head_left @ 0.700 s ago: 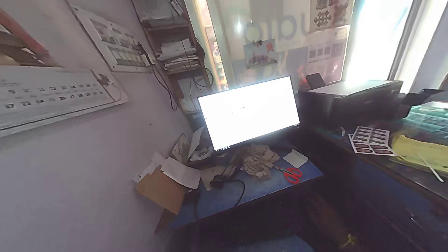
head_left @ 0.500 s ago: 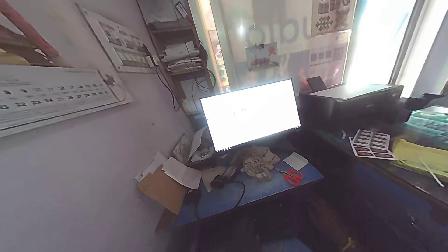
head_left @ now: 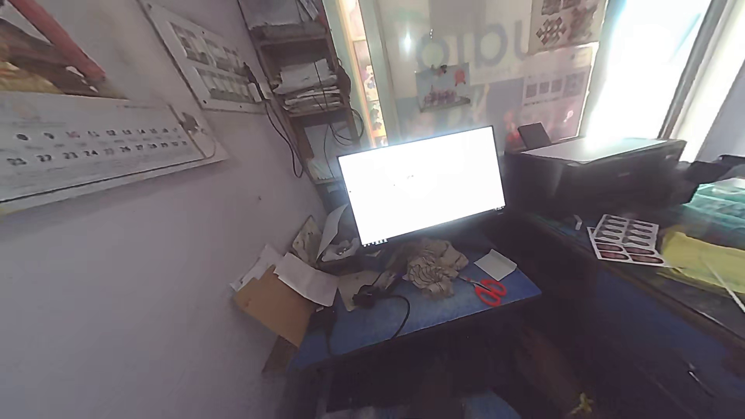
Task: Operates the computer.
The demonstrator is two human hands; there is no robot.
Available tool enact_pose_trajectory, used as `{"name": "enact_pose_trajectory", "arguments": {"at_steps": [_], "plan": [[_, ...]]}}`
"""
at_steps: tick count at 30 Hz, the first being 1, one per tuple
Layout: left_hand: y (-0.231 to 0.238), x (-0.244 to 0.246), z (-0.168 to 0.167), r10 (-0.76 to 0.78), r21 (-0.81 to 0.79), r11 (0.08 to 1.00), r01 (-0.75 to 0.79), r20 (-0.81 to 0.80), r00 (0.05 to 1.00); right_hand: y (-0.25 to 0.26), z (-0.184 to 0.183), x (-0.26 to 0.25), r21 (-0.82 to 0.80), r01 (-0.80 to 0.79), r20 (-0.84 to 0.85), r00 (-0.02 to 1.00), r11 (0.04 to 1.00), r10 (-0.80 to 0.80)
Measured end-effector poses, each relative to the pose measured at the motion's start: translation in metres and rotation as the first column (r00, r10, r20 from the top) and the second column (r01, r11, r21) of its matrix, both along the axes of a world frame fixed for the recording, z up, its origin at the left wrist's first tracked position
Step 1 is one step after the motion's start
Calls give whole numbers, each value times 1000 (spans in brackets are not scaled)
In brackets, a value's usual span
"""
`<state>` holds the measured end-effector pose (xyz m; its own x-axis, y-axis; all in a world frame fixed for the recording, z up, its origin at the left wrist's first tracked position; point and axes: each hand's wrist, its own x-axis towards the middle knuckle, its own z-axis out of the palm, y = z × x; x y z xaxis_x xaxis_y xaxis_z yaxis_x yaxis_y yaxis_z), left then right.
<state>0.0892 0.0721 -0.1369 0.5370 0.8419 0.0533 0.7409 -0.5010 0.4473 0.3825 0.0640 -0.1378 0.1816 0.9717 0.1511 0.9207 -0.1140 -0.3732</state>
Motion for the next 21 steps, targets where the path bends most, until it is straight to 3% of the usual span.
{"name": "enact_pose_trajectory", "arguments": {"at_steps": [8,11,15,21], "plan": [[3,-6,-14,-114,119,986,120,-61,992,-1,14,-7,-36,108,-80,991,993,-111],[2,-6,-14,-123,121,985,123,-6,992,1,0,-3,21,45,-86,995,999,-43],[-2,-6,2,-158,60,985,161,-51,986,-3,15,-11,-10,-28,-66,997,1000,27],[2,-6,-20,-187,135,973,186,0,982,-3,11,-11,-7,108,-98,989,994,-108]]}}
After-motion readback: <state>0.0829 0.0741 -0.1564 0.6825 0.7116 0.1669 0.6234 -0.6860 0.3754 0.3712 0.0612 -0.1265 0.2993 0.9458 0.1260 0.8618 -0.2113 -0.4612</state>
